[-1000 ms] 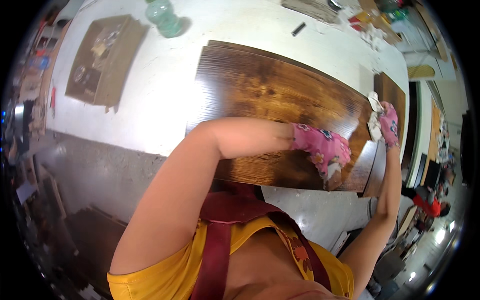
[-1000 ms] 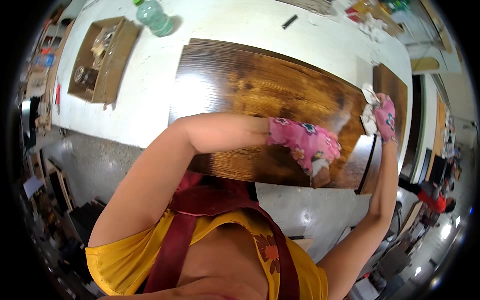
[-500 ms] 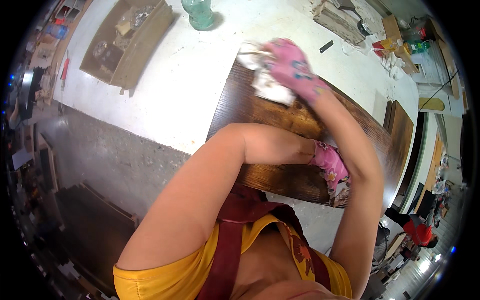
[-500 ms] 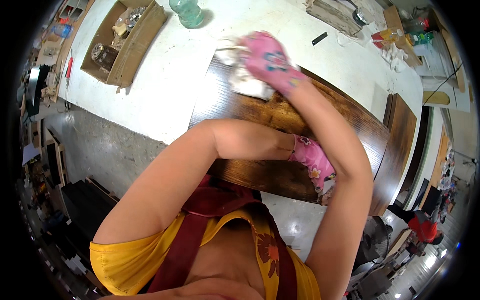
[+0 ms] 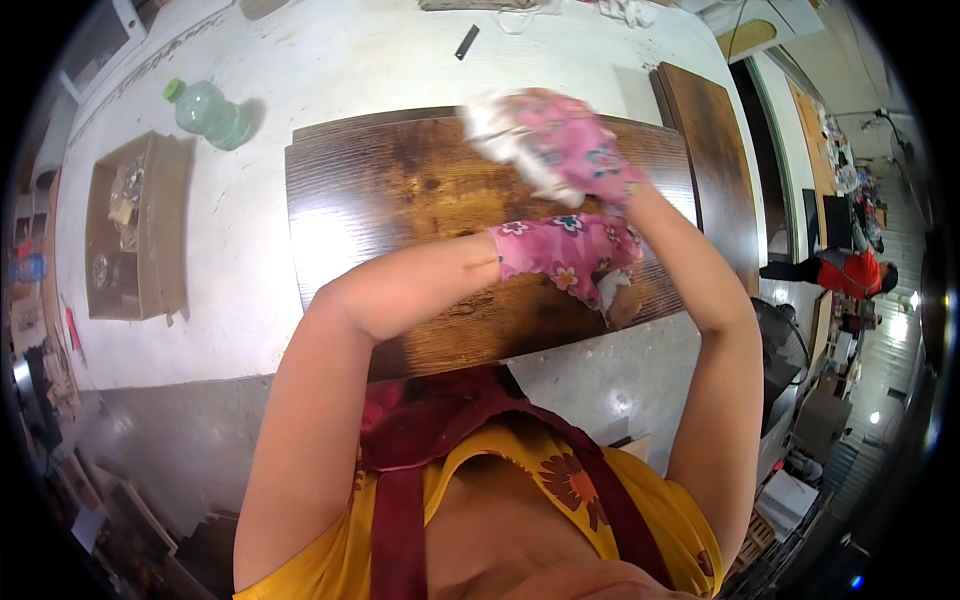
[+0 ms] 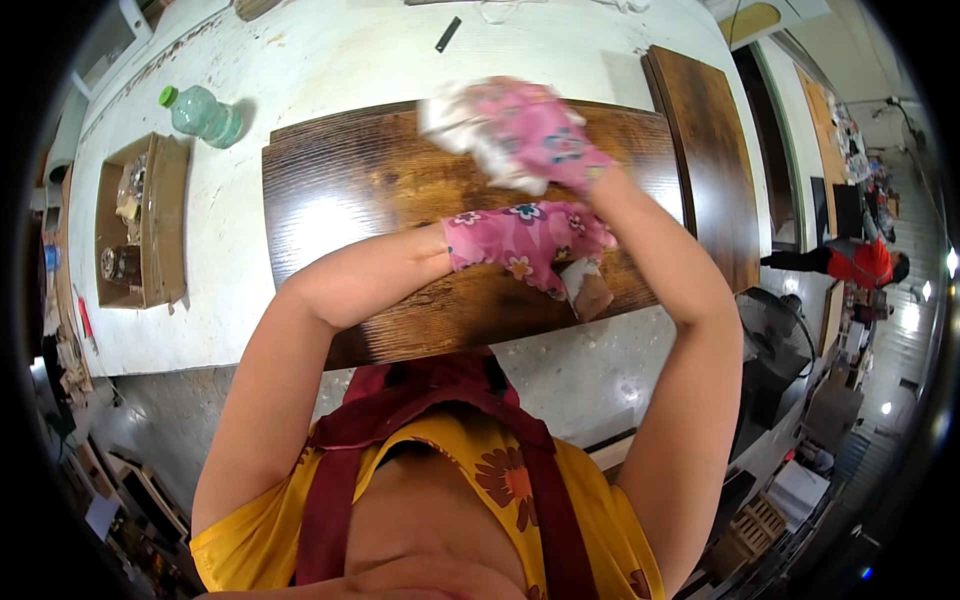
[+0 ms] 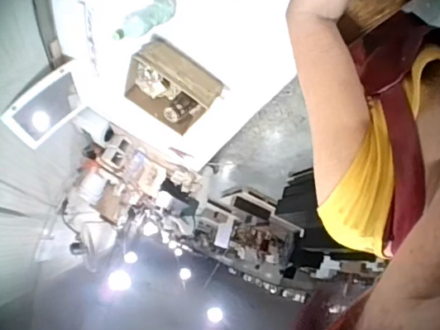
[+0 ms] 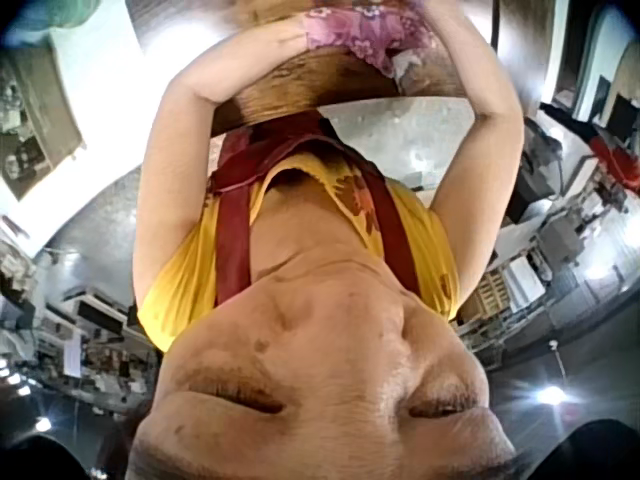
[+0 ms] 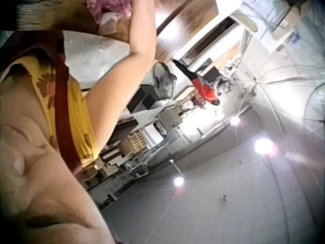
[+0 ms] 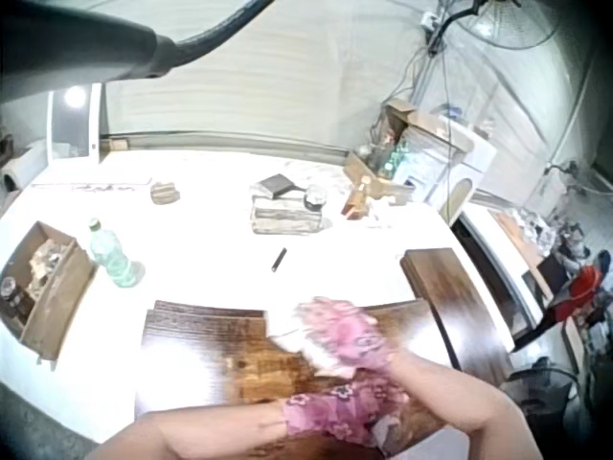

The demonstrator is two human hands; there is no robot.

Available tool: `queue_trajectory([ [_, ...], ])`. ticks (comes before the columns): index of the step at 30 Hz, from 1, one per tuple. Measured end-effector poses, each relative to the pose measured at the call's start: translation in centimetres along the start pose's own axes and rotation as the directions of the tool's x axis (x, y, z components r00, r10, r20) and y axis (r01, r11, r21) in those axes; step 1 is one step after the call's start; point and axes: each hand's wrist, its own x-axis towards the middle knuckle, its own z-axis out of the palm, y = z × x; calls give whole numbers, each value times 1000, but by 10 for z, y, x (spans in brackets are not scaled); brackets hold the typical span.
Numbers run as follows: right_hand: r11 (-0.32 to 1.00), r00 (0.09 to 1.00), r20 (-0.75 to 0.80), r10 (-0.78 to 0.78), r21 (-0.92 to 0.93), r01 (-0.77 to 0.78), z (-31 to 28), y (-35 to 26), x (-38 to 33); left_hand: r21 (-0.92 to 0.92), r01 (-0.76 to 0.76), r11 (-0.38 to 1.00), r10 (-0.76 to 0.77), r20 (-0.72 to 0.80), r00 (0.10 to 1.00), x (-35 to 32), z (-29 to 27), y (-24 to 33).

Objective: The person wipes a wood panel using a cloth, then picks up a small block of wood and applies a substance to it from a container before resuming wiping the panel.

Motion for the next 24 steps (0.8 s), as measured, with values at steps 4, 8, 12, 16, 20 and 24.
queue_trajectory([
  [4,836,869,-68,491,-245,-491,-22,82,-113,185,-119,976,112,45,993,2,-1,-2],
  [8,673,666,-129,734,10,-740,-16,137,-180,228,-128,965,113,75,991,7,-1,6],
  [12,706,721,-210,661,-153,-692,-23,97,-149,211,-89,973,80,51,995,6,-8,14],
  [16,937,915,-215,342,3,-350,-28,1,-73,227,-97,969,71,120,990,5,-12,18],
  [20,991,970,-218,107,-51,-120,-14,-30,-56,-97,-80,992,106,302,948,8,-19,40],
  [24,764,755,-139,641,18,-645,-27,56,-125,-62,-137,989,147,200,969,14,-23,34],
])
